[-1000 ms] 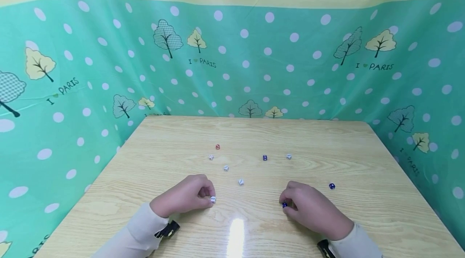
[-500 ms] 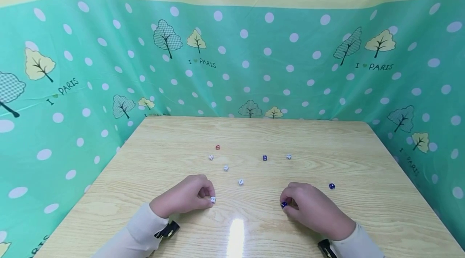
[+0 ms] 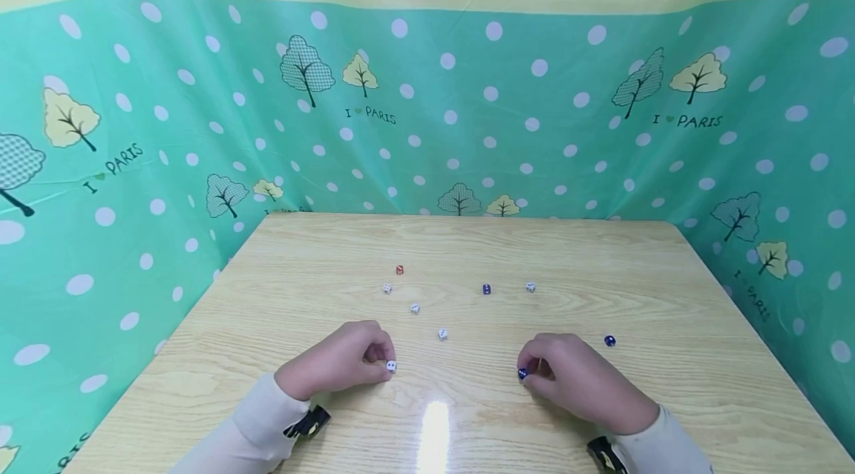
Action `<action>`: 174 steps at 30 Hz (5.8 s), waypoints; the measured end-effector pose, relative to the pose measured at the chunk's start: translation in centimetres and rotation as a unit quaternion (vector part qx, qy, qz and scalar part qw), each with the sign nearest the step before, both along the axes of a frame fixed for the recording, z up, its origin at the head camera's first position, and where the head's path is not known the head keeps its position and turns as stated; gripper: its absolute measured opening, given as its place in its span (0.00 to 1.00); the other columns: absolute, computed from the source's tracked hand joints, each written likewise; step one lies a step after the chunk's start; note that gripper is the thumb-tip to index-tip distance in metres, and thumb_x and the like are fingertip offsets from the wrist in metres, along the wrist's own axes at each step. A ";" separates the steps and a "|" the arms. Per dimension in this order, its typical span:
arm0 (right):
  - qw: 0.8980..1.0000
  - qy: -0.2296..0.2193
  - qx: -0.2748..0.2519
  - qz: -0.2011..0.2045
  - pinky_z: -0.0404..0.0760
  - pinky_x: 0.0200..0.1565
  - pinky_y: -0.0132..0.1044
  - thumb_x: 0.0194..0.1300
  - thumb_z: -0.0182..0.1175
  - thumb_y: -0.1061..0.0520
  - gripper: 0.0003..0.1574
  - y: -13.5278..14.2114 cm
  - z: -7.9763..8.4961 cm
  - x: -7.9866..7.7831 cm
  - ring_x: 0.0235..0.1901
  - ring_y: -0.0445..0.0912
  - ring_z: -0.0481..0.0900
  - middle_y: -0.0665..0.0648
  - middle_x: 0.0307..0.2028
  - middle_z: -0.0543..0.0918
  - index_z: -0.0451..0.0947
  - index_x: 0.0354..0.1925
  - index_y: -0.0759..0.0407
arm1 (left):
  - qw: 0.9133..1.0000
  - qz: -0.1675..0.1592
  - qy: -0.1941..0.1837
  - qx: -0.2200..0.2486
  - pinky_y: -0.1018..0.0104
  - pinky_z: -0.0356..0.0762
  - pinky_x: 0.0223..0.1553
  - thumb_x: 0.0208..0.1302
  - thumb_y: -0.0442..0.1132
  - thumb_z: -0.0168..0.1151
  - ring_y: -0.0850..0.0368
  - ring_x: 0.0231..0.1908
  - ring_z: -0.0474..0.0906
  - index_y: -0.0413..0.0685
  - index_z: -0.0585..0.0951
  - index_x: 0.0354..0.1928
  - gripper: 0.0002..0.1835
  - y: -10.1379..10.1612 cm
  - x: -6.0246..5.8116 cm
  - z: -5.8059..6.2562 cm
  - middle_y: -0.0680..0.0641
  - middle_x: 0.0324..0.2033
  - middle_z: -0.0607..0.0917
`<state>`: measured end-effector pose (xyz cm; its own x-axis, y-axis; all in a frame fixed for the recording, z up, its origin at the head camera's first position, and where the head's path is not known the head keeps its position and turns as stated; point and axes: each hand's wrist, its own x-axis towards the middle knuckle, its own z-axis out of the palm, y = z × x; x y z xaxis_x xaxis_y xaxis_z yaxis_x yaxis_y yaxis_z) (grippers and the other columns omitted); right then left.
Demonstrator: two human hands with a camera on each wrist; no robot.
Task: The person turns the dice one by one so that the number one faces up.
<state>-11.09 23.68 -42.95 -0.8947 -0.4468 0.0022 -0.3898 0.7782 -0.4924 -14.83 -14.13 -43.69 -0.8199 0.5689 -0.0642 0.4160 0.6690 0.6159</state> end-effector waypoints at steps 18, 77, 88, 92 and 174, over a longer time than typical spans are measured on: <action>0.999 -0.045 0.010 -0.019 0.76 0.31 0.29 0.61 0.74 0.57 0.11 0.2 -0.7 -0.2 0.29 0.33 0.73 0.38 0.29 0.78 0.83 0.35 0.40 | 1.000 -0.001 -0.001 0.001 0.71 0.76 0.38 0.56 0.35 0.77 0.61 0.33 0.76 0.54 0.83 0.29 0.09 0.0 0.0 0.0 0.55 0.30 0.80; 0.997 0.061 0.033 0.023 0.81 0.36 0.29 0.58 0.76 0.57 0.15 0.5 0.7 0.4 0.34 0.28 0.75 0.31 0.35 0.81 0.85 0.37 0.36 | 1.000 -0.001 -0.010 0.004 0.71 0.76 0.38 0.56 0.36 0.77 0.60 0.34 0.77 0.53 0.83 0.31 0.09 0.0 -0.2 -0.2 0.54 0.31 0.81; 1.000 -0.006 -0.006 0.010 0.78 0.33 0.29 0.59 0.75 0.59 0.14 1.1 -0.2 -0.2 0.30 0.30 0.75 0.35 0.31 0.82 0.85 0.36 0.38 | 1.000 -0.004 -0.005 0.002 0.71 0.76 0.38 0.56 0.37 0.77 0.61 0.34 0.76 0.54 0.83 0.30 0.09 0.0 -0.2 -0.3 0.55 0.31 0.80; 1.000 -0.019 -0.007 0.005 0.77 0.32 0.29 0.58 0.75 0.58 0.14 1.2 -0.4 -0.3 0.30 0.31 0.74 0.35 0.31 0.82 0.85 0.36 0.37 | 1.000 -0.002 -0.005 0.002 0.71 0.76 0.38 0.56 0.37 0.77 0.61 0.34 0.77 0.55 0.83 0.30 0.08 0.0 -0.2 -0.3 0.55 0.31 0.81; 0.981 0.058 0.070 -0.171 0.76 0.53 0.68 0.62 0.73 0.57 0.07 9.5 -0.9 -2.3 0.56 0.70 0.77 0.70 0.55 0.81 0.87 0.40 0.50 | 1.000 -0.008 0.002 0.001 0.71 0.75 0.38 0.56 0.36 0.77 0.60 0.34 0.76 0.53 0.83 0.31 0.09 0.0 -0.3 -0.2 0.54 0.31 0.80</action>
